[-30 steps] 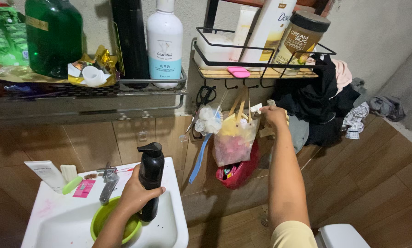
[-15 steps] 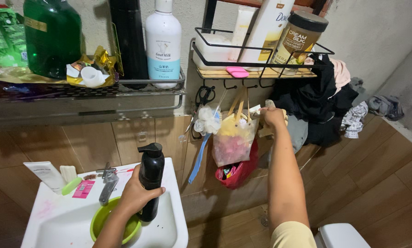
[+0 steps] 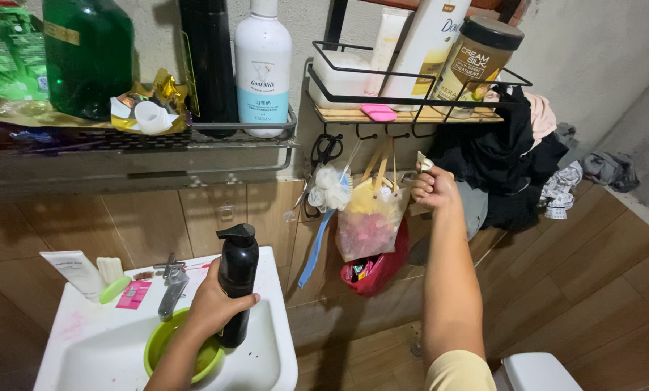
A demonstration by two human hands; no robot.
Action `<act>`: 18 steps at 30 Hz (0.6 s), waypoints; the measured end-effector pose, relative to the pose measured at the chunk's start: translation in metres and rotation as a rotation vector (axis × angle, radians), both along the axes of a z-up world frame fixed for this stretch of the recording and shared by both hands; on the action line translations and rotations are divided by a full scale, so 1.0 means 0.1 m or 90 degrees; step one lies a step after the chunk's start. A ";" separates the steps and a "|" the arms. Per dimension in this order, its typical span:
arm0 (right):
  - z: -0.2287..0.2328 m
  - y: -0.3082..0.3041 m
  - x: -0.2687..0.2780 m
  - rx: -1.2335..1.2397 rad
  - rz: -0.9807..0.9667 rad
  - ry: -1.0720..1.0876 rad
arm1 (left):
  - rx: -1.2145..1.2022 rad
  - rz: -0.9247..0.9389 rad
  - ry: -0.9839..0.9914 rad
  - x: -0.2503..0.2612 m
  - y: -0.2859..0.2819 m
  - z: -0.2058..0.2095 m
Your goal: The person organizes items on and around a bathroom sink. They move a toothbrush, scissors, and small packets, placing some into a hanging plastic bag. They then fill a green cup with water from a bucket and handle a black pump bottle, placing it back on the shelf.
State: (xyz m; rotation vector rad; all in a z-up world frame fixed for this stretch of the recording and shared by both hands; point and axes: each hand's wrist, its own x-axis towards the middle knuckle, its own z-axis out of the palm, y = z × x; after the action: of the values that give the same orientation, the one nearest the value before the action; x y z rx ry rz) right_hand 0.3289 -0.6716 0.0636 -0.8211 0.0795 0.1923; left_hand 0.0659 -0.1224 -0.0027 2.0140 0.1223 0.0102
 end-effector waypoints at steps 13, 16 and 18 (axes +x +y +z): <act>-0.18 -0.04 0.27 -0.401 -0.197 -0.022 | -0.011 -0.003 -0.024 -0.01 0.03 -0.02; -0.30 0.05 0.24 -0.868 -0.477 -0.209 | -0.006 -0.002 -0.032 -0.01 0.03 -0.03; -0.34 0.14 0.19 -1.040 -0.546 -0.268 | 0.002 0.000 -0.034 -0.01 0.04 -0.03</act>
State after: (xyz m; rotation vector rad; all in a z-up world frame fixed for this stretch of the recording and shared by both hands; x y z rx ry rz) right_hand 0.3477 -0.6580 0.0300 -2.3253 0.1854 -1.0105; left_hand 0.0653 -0.1186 -0.0057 2.0155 0.0875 0.0643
